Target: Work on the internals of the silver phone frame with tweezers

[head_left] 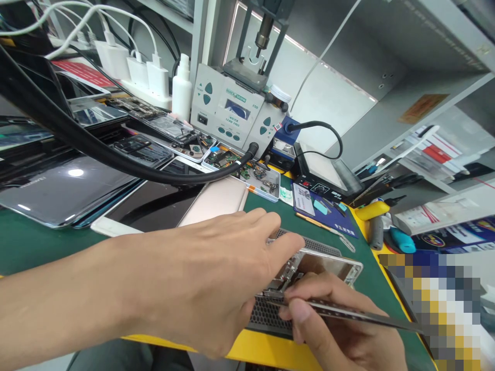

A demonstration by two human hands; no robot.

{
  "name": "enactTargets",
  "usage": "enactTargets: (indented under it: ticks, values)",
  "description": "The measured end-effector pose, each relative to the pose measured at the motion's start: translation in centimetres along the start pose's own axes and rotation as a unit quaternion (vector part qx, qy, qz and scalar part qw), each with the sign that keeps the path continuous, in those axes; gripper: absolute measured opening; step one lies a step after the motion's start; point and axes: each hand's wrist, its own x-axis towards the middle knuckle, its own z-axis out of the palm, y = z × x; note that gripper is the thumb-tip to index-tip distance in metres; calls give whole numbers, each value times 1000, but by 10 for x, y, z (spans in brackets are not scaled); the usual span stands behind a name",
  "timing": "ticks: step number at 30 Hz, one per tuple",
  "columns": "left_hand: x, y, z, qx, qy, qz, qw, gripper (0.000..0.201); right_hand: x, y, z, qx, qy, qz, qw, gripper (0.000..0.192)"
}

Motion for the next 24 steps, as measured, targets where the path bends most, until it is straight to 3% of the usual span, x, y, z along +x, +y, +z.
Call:
enactTargets:
  ticks: [24]
  values:
    - [2, 0, 0, -11, -10, -10, 1000, 42, 0, 1, 0, -36, -11, -35, 999, 7]
